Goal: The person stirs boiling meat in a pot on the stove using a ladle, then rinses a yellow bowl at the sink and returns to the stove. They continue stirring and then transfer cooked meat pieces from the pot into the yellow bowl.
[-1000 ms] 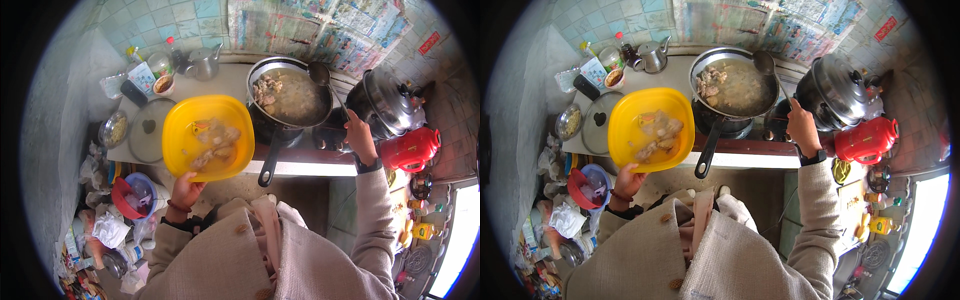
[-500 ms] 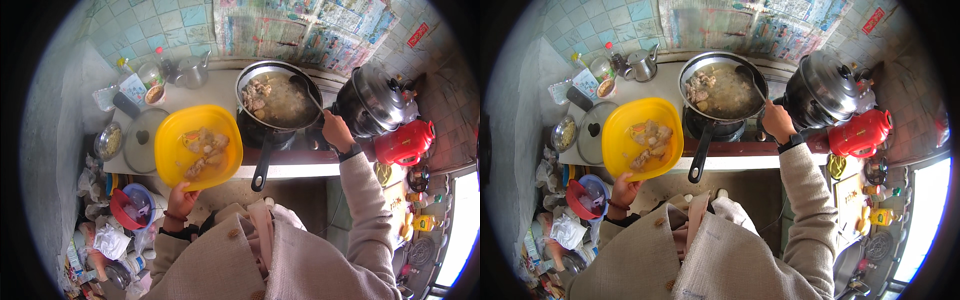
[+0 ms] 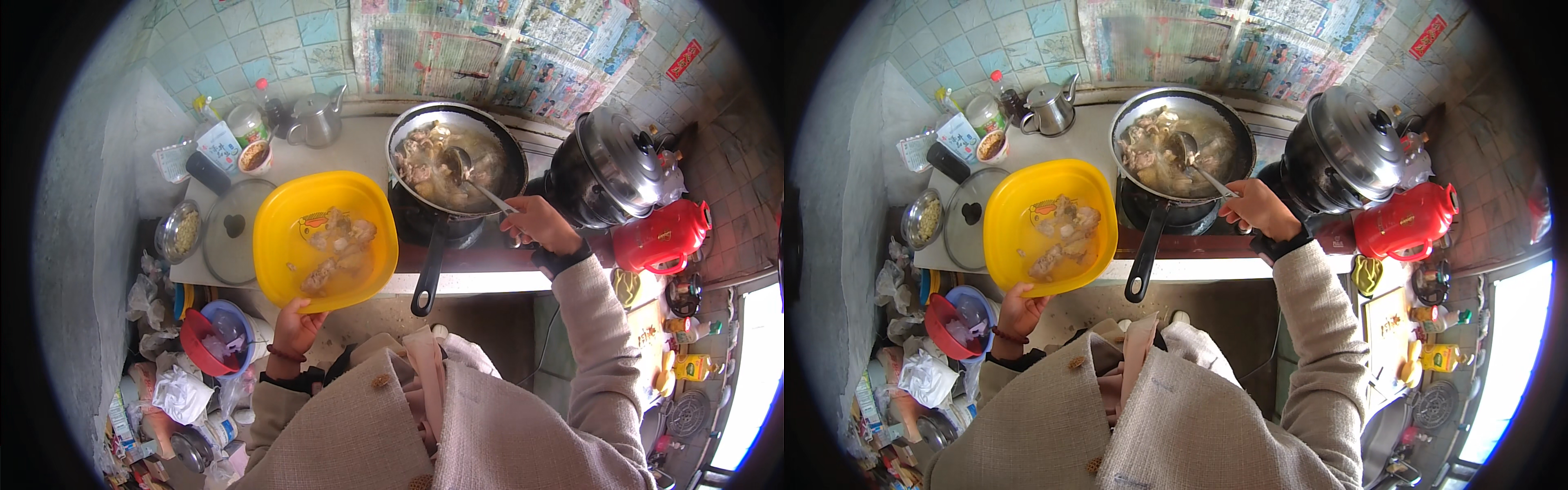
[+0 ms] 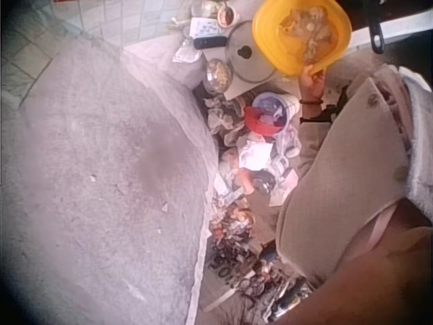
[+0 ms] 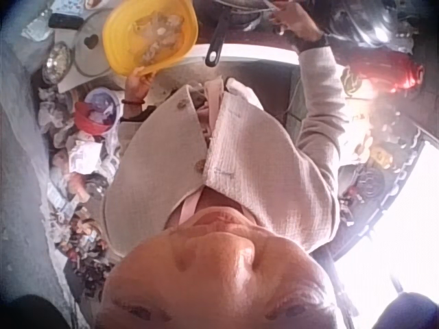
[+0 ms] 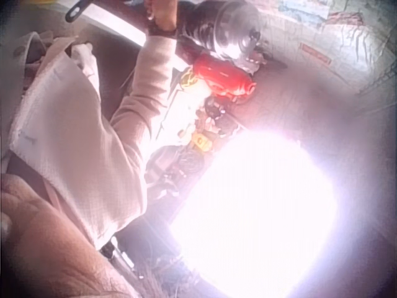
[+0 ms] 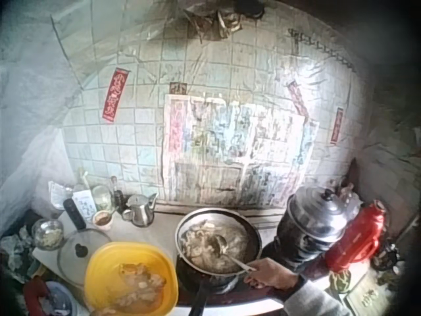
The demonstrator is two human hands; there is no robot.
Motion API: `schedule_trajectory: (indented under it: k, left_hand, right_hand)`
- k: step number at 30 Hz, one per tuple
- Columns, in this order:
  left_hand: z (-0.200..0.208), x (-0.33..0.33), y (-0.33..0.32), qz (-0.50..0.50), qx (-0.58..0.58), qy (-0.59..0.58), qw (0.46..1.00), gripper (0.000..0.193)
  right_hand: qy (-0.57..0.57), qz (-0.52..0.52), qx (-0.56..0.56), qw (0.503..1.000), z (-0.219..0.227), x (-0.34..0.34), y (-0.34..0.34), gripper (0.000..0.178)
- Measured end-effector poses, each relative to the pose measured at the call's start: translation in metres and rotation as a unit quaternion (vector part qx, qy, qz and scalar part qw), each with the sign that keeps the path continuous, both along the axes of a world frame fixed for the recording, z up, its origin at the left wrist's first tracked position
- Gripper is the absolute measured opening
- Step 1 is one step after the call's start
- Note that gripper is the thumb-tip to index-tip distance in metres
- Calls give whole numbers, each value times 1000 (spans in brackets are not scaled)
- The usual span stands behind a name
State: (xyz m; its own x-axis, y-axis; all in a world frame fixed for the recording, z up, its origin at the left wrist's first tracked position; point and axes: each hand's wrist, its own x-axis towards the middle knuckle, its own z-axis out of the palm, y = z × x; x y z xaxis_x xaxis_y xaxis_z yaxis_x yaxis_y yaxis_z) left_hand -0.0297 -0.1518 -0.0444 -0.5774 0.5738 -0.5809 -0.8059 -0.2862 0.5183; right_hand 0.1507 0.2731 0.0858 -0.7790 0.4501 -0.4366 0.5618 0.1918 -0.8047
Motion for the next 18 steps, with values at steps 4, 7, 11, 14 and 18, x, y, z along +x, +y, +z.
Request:
schedule_trajectory:
  k: [4, 7, 11, 14, 18]
  left_hand:
    - [3, 0, 1, 4, -3, -1, 1000, 41]
    - [4, 0, 1, 1, -3, -4, 1000, 40]
    - [3, -2, 1, -2, -2, 0, 1000, 40]
    - [3, -2, 0, -3, 1, -1, 1000, 40]
    - [4, -1, 2, -6, 1, 1, 1000, 40]
  right_hand:
    - [18, -16, -82, 996, -2, 2, -5, 16]
    - [27, -28, -118, 992, -3, 4, -8, 19]
    - [38, -23, -143, 989, -2, 8, -13, 23]
    - [26, -6, -106, 994, 2, 12, -19, 26]
    - [24, 3, -48, 999, 7, 20, -30, 27]
